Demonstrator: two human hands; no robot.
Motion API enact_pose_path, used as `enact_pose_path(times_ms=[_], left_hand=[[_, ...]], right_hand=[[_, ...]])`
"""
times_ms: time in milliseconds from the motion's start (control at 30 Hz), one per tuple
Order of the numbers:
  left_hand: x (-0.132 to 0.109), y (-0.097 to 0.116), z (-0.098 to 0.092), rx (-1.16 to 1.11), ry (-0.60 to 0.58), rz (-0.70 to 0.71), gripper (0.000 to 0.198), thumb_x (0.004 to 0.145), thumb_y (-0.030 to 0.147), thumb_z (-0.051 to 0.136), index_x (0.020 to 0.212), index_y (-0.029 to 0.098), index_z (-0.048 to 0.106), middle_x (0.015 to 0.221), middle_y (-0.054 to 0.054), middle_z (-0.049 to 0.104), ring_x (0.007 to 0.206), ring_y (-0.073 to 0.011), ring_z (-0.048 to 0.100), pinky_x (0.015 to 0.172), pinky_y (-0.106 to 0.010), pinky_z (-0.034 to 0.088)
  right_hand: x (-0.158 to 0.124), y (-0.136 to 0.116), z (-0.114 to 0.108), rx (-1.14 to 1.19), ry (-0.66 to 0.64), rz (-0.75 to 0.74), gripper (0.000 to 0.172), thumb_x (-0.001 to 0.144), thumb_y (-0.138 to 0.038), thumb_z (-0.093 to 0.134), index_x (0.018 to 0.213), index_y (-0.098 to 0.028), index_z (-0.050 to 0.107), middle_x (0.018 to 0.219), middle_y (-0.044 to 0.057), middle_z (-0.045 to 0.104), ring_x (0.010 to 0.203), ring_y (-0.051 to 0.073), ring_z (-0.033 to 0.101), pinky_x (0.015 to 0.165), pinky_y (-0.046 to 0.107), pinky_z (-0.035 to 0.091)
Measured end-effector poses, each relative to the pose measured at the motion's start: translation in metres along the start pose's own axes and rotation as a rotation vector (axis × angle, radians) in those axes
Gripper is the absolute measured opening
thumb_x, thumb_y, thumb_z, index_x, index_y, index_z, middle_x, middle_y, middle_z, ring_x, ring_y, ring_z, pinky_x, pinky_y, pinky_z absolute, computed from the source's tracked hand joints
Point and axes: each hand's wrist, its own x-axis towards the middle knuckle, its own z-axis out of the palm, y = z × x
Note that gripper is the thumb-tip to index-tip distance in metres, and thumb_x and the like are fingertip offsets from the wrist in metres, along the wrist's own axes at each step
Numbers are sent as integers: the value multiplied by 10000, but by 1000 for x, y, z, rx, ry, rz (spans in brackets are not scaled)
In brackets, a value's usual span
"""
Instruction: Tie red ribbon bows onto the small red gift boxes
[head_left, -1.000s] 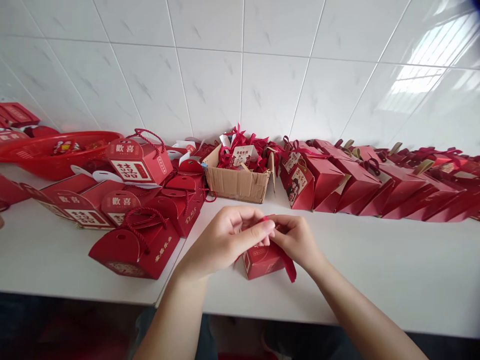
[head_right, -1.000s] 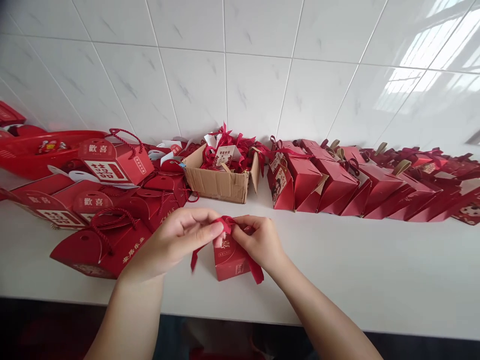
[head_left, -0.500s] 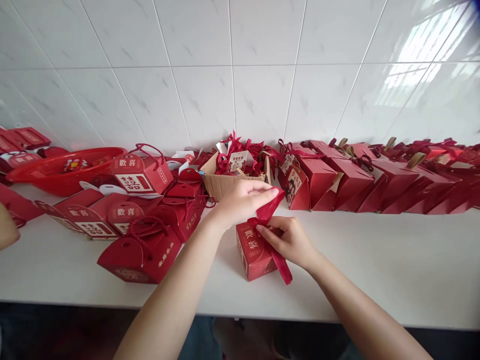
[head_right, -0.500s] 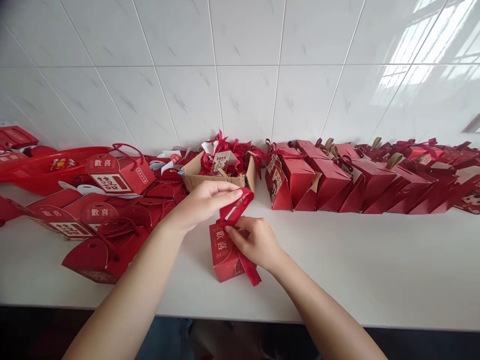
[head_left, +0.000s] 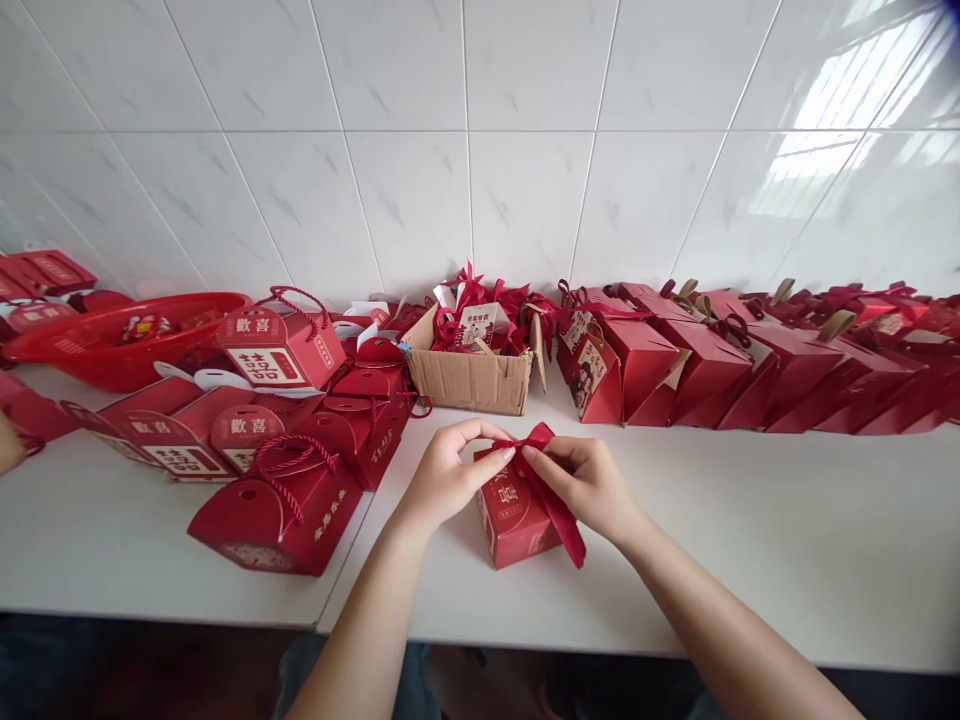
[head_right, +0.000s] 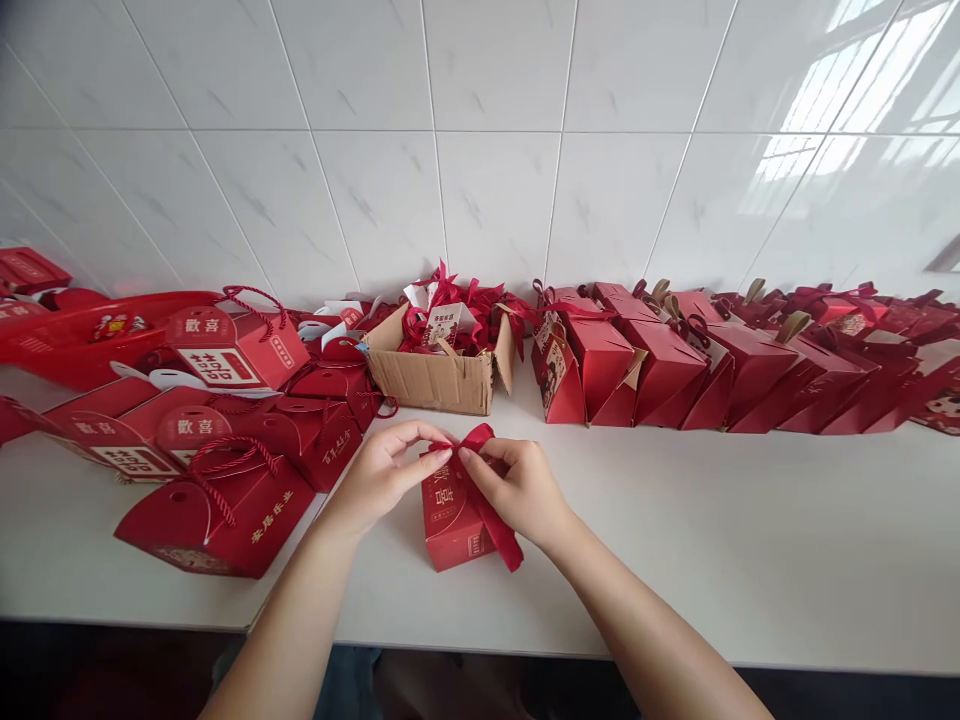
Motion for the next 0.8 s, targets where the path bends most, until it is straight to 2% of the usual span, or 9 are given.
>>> enact_pose_path(times_ms=[133,233,367,467,600,700,800], left_hand=[[-2,1,1,10,-28,1,139,816,309,572,820,170,582,889,-34,645,879,-175,592,803,-274,456],[-5,3,2,57,-45,12,136,785,300,615,818,177,569,848,-12,631,840,-160,580,783,-262,448],[-5,4,6,-7,-15,-66,155,765,283,637,863,172,593,868,-27,663,854,-169,611,765,-266,467],[-5,4,9,-68,-2,-102,184,755,286,647,890,164,616,895,-47,682,882,-184,624,775,-278,480],[-5,3,9,-72,10,-101,181,738,288,659,861,163,615,865,-44,682,855,-187,627,763,-288,483],[-6,2,10,-75,7,-84,157,740,276,654,845,168,610,867,-36,678,852,-181,623,767,-284,478],[-6,2,9,-76,-7,-65,153,750,288,652,836,170,607,860,-28,668,845,-171,613,770,-275,470]], right_hand=[[-1,0,1,37,32,62,375,847,-460,524,671,-137,598,565,-5,501,505,86,388,448,211,297],[-1,1,0,72,10,50,343,847,-450,537,713,-142,605,617,9,562,536,101,464,473,214,342],[-1,2,1,124,-1,19,261,844,-413,564,841,-156,606,713,37,645,625,137,567,544,229,419],[-1,5,3,127,56,36,250,820,-418,600,825,-183,516,667,24,649,543,119,533,483,220,386],[-2,10,7,137,148,22,336,779,-411,651,773,-224,371,611,-30,590,486,96,466,446,206,344],[-3,12,8,45,195,-28,275,776,-382,652,766,-217,432,603,-43,535,465,80,397,427,202,311],[-5,10,7,-59,198,-80,164,792,-347,631,848,-202,582,672,-8,598,474,82,412,448,215,348]])
